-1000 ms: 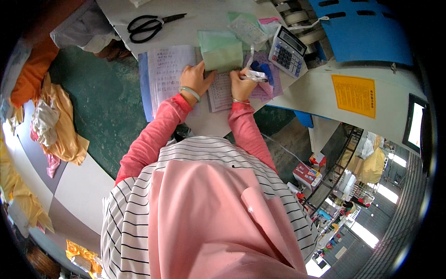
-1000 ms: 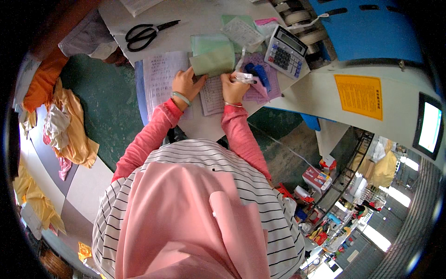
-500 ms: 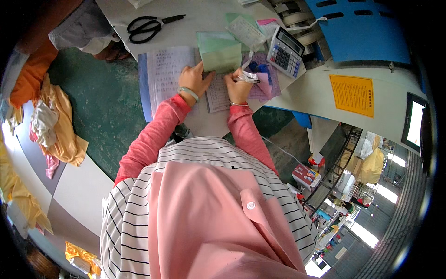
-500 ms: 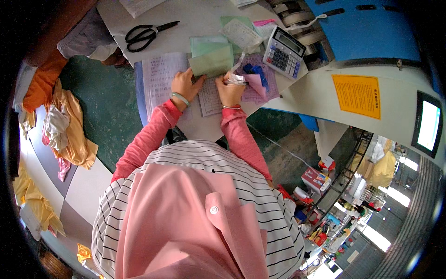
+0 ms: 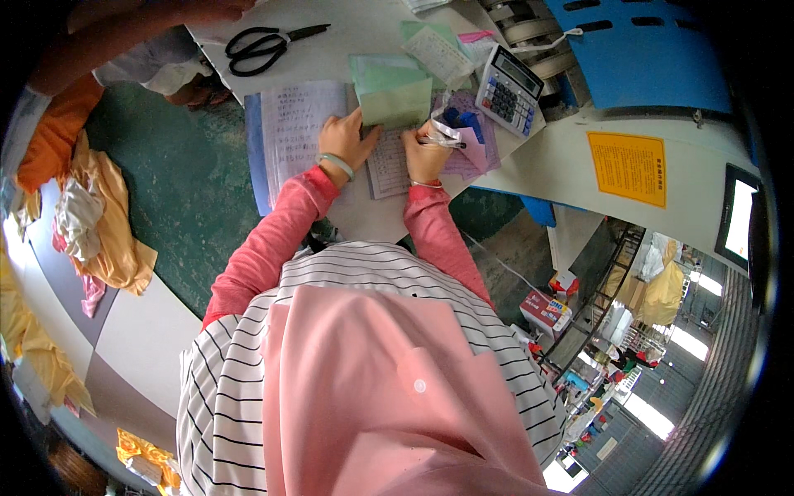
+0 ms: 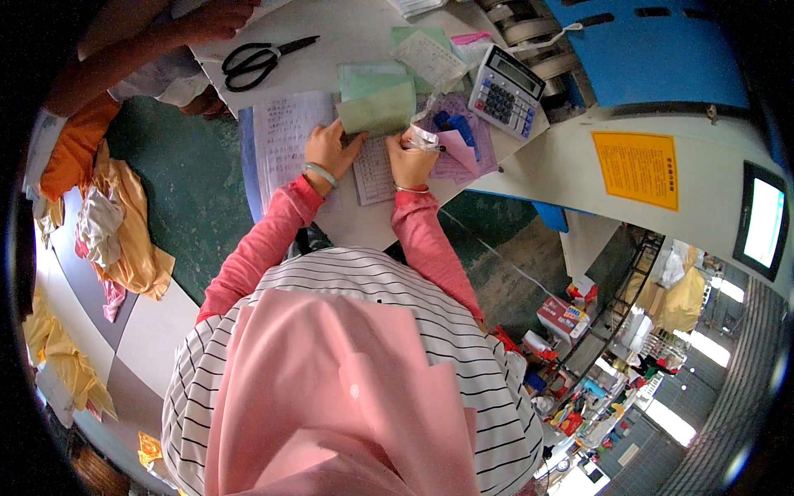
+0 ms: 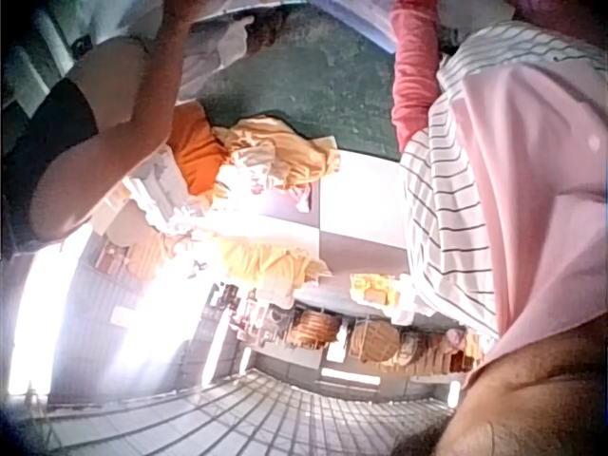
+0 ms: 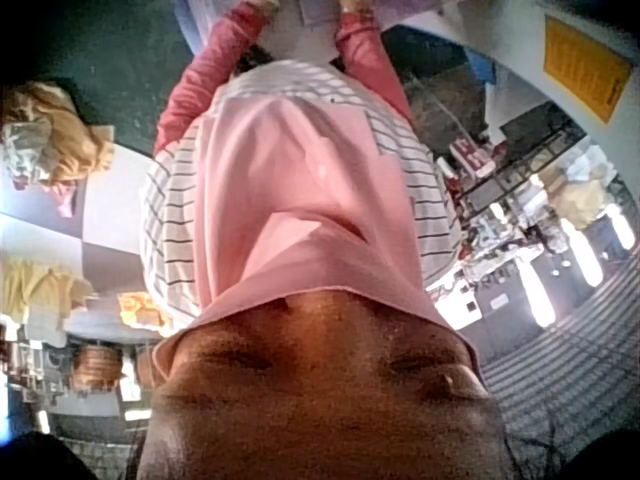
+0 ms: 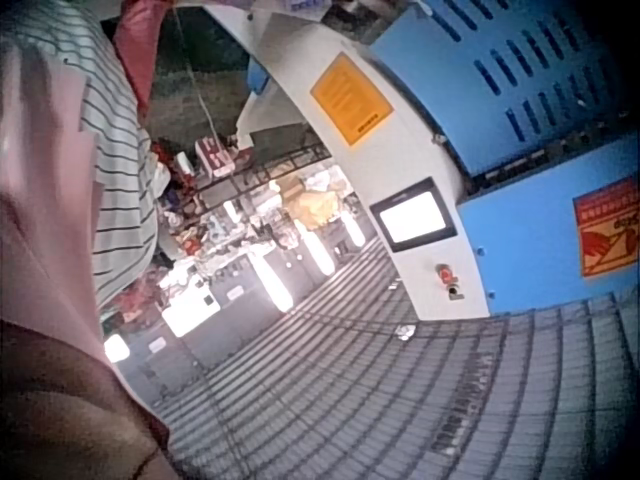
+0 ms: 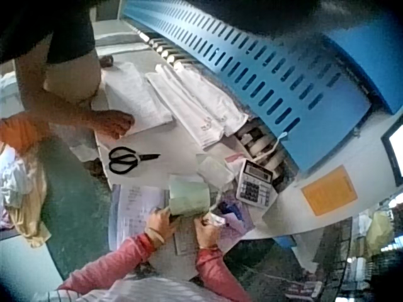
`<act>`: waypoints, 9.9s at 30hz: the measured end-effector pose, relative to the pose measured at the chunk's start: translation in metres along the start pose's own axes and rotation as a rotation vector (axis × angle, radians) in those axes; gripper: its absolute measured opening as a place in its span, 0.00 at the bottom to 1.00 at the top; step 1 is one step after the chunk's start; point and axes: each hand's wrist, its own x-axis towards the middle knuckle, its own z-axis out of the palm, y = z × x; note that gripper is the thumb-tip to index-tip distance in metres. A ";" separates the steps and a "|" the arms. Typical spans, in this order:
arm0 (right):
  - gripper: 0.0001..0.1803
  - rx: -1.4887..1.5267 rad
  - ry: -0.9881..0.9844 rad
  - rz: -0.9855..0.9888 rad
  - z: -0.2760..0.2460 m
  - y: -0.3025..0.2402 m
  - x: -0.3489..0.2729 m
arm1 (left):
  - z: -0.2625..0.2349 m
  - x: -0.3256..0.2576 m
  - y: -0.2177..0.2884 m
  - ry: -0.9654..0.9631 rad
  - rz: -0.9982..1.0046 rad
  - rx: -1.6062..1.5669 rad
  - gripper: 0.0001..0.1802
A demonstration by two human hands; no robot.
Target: The person writes in a notebook, uses a calculator, and stamps small pieces of paper while managing several stacks of colored paper and slips.
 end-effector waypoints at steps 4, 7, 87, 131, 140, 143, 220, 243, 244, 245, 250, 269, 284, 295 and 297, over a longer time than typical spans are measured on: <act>0.13 0.006 -0.011 -0.050 -0.002 -0.002 0.002 | 0.000 0.000 -0.001 -0.019 -0.014 -0.003 0.14; 0.13 0.058 0.051 -0.024 0.000 0.002 0.002 | 0.001 -0.001 -0.001 0.033 0.020 -0.001 0.14; 0.10 -0.036 0.044 0.000 -0.006 0.001 -0.005 | 0.002 -0.001 -0.003 0.008 -0.013 -0.013 0.14; 0.11 0.162 -0.026 0.125 -0.015 -0.006 -0.012 | -0.002 -0.002 0.002 -0.034 -0.049 -0.004 0.14; 0.10 0.038 -0.051 -0.019 -0.011 -0.007 -0.010 | 0.001 -0.002 -0.002 0.008 -0.002 -0.020 0.16; 0.11 0.077 -0.062 -0.033 -0.011 -0.005 -0.010 | 0.001 -0.002 -0.001 -0.004 -0.037 0.015 0.16; 0.10 -0.066 0.116 0.074 -0.008 0.004 -0.014 | 0.003 -0.002 -0.004 0.026 0.000 0.006 0.14; 0.11 0.066 0.003 -0.001 -0.017 0.001 -0.025 | -0.001 -0.002 -0.009 -0.116 0.108 -0.089 0.18; 0.11 0.065 0.004 0.000 -0.017 0.003 -0.026 | -0.001 -0.002 -0.008 -0.120 0.101 -0.093 0.18; 0.11 0.062 -0.018 0.007 -0.017 0.007 -0.028 | -0.002 -0.002 -0.007 -0.122 0.102 -0.094 0.18; 0.10 0.096 -0.046 0.059 -0.018 0.006 -0.029 | -0.004 -0.002 -0.003 -0.146 0.058 -0.118 0.20; 0.11 0.052 0.070 -0.006 -0.016 0.012 -0.030 | -0.004 -0.002 -0.004 -0.134 0.088 -0.124 0.20; 0.12 0.002 0.079 -0.061 -0.016 0.006 -0.027 | -0.001 -0.004 -0.006 -0.129 0.069 -0.100 0.17; 0.07 0.084 0.153 -0.008 -0.012 0.016 -0.033 | -0.004 0.000 -0.001 -0.135 0.086 -0.105 0.12; 0.07 0.185 0.143 0.041 -0.018 0.018 -0.032 | 0.003 -0.001 -0.007 -0.055 0.136 -0.042 0.12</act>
